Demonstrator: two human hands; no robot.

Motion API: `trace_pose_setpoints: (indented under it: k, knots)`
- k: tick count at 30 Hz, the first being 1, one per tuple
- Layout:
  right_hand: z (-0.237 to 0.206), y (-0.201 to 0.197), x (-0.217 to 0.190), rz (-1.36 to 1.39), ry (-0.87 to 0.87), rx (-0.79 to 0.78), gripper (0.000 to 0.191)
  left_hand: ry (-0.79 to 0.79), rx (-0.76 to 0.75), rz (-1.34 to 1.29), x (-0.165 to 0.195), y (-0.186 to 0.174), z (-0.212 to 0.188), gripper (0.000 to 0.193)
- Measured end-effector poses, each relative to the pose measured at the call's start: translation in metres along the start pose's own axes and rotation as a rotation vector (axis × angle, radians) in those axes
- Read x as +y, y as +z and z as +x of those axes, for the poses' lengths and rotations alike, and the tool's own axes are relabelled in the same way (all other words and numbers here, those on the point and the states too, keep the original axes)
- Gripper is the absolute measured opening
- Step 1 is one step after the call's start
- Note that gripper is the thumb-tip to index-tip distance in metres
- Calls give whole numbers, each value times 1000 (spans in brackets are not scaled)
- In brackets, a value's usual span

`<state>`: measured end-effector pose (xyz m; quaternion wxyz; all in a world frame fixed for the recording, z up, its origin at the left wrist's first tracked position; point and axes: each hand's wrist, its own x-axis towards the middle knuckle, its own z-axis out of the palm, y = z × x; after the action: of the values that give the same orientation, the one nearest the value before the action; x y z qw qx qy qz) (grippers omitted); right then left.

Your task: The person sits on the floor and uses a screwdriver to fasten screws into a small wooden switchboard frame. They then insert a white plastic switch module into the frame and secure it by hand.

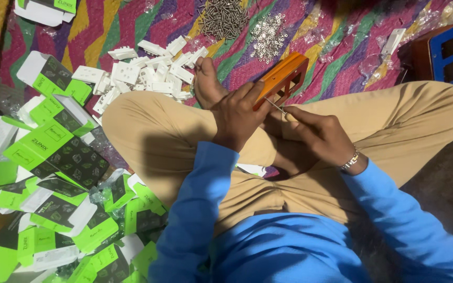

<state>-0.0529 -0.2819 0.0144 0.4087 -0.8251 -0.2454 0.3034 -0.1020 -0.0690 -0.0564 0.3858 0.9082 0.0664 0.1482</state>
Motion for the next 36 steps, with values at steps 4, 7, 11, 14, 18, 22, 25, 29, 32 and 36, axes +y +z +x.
trace_pose_setpoints:
  k: [4, 7, 11, 14, 18, 22, 25, 29, 32, 36]
  knots:
    - [-3, 6, 4, 47, 75, 12, 39, 20, 25, -12, 0, 2, 1, 34]
    - [-4, 10, 5, 86, 88, 26, 40, 24, 32, -13, -2, 3, 1, 35]
    - [-5, 14, 9, 160, 146, 34, 41, 16, 36, -22, -3, 4, 0, 35]
    - [-5, 14, 13, 167, 135, 16, 41, 18, 35, -7, -3, 5, -2, 36]
    - [-1, 9, 16, 152, 136, -18, 40, 25, 29, 0, -3, 4, -1, 37]
    - [2, 4, 13, 243, 213, -82, 42, 50, 22, 33, 0, -1, 0, 39]
    - [6, 3, 9, 375, 316, -145, 48, 70, -17, 60, 3, -6, -2, 40]
    - [10, 3, 2, 432, 239, -171, 49, 94, -30, 78, 3, -9, -2, 41]
    - [10, 2, -7, -435, -22, -108, 51, 135, -34, 63, -1, -9, 0, 42]
    - [9, -8, -21, -968, -199, -47, 49, 156, -49, 94, 2, -10, -3, 45]
